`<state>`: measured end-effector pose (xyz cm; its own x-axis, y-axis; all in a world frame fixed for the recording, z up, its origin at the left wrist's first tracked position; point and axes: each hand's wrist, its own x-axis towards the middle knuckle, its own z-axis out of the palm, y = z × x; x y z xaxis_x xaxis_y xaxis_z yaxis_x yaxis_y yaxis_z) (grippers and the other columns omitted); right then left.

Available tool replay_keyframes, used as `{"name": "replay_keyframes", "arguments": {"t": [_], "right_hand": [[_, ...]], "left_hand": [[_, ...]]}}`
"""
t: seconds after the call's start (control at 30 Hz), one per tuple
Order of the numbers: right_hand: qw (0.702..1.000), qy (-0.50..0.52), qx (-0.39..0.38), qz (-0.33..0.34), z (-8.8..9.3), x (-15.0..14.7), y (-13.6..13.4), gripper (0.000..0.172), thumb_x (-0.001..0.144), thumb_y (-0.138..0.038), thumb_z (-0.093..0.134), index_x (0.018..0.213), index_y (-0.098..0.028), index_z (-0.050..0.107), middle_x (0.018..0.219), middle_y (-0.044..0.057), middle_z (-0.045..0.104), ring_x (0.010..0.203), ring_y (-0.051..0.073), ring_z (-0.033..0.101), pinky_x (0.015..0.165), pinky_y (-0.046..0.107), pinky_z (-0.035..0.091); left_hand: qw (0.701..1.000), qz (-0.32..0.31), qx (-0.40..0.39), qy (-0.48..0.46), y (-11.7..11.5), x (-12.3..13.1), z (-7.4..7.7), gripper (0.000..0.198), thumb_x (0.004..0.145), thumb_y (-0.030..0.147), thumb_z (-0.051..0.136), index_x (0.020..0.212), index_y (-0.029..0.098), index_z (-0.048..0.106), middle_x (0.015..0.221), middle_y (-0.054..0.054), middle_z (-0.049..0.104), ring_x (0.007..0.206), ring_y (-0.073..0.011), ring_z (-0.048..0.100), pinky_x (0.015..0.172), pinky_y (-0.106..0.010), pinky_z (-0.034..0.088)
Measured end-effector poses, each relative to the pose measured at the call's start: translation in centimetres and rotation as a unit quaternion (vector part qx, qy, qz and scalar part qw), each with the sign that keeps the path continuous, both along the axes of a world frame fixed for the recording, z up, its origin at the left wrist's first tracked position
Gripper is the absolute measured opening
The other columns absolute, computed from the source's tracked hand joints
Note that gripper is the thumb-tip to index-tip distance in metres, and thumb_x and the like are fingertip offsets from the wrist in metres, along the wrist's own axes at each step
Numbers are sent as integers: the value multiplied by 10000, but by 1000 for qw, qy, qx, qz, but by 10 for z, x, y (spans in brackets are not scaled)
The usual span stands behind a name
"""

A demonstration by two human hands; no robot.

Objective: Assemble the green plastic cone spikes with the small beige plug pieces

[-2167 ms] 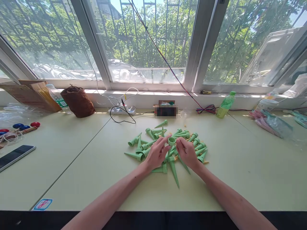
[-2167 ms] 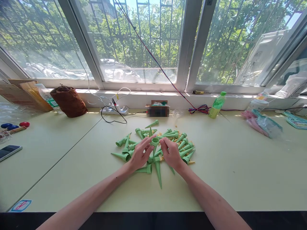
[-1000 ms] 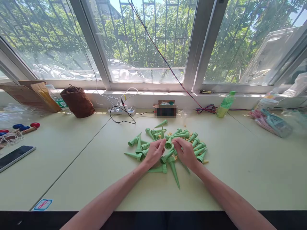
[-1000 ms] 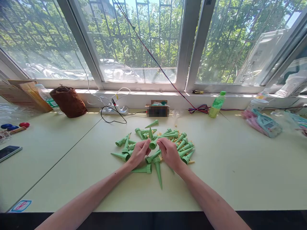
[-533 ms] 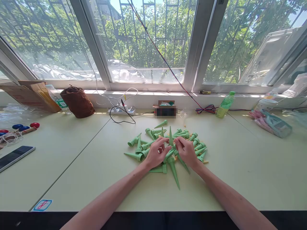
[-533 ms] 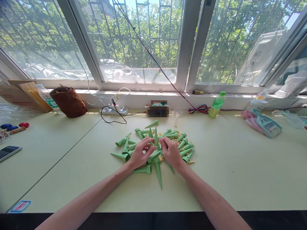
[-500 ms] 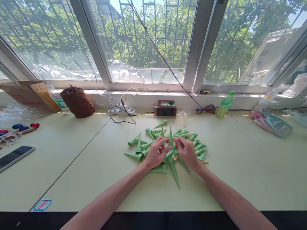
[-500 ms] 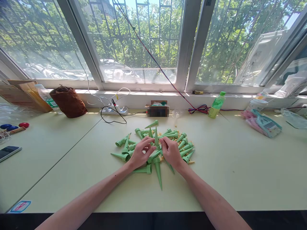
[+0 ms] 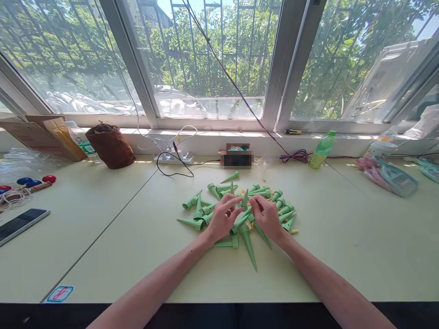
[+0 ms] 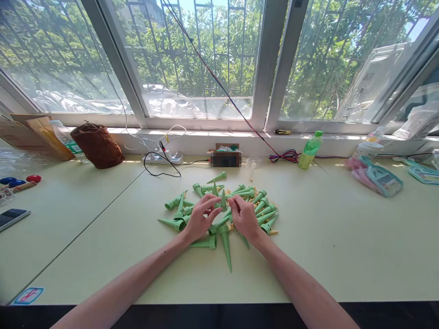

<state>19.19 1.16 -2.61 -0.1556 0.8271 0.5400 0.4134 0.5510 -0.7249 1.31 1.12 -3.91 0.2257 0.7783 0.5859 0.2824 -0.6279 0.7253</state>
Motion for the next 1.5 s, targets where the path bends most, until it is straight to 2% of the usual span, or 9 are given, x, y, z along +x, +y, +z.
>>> {"name": "replay_keyframes", "arguments": {"t": [0.2,0.33,0.43,0.57,0.7,0.87,1.1,1.3,1.5], "right_hand": [[1000,17,-12,-7,2,-3,-3,331,1011,-394,417,752,-209,506,562,-41,466,494,121,396,508,261,324],[999,39,-5,-23,4,-3,-4,307,1015,-387,416,787,-213,526,576,-35,486,504,129,430,530,264,360],[998,51,5,-26,3,-2,-3,300,1015,-392,419,800,-217,535,593,-25,506,520,136,455,545,268,385],[999,34,10,12,3,-1,-5,310,1016,-400,413,810,-219,556,636,-6,552,563,147,501,551,267,401],[999,15,19,42,5,-2,-7,281,1011,-372,433,822,-215,571,677,-1,586,597,143,527,585,262,421],[999,33,9,39,5,-2,-6,238,995,-378,470,869,-211,584,685,-2,616,582,141,554,582,262,443],[998,68,-10,16,3,-3,-6,222,959,-423,539,944,-209,596,722,15,674,610,157,622,590,267,487],[997,63,-34,23,5,-2,-5,252,957,-448,531,933,-207,597,632,-17,606,508,132,535,501,249,435],[997,63,-39,33,5,-3,-6,275,962,-462,518,917,-200,588,657,-13,594,513,126,524,501,246,427]], "left_hand": [[1000,21,10,18,-2,3,1,210,950,310,569,1131,228,637,1028,-49,555,611,-56,484,487,-165,436],[998,59,-36,4,-6,6,6,209,960,373,537,1054,189,574,916,-19,577,512,-45,423,451,-177,358],[995,81,-62,7,-7,6,11,341,987,455,447,875,163,583,692,11,564,489,-73,419,471,-200,342],[994,53,-89,21,-8,5,14,621,1000,543,327,626,145,624,557,-23,580,527,-116,512,528,-230,387],[991,19,-134,-2,-8,5,13,652,980,571,365,535,147,584,475,-4,521,478,-110,484,539,-234,404],[988,13,-156,-16,-6,3,11,564,967,564,409,635,146,591,498,34,426,459,-86,377,480,-220,327],[986,10,-162,-29,-9,3,17,505,922,571,497,676,139,586,533,41,406,478,-78,340,442,-207,275],[979,2,-192,-65,-8,3,14,439,898,557,553,782,137,601,553,49,406,475,-71,339,424,-199,260],[978,12,-197,-71,-7,1,13,422,885,571,568,830,152,578,549,60,382,471,-75,353,429,-199,249]]}}
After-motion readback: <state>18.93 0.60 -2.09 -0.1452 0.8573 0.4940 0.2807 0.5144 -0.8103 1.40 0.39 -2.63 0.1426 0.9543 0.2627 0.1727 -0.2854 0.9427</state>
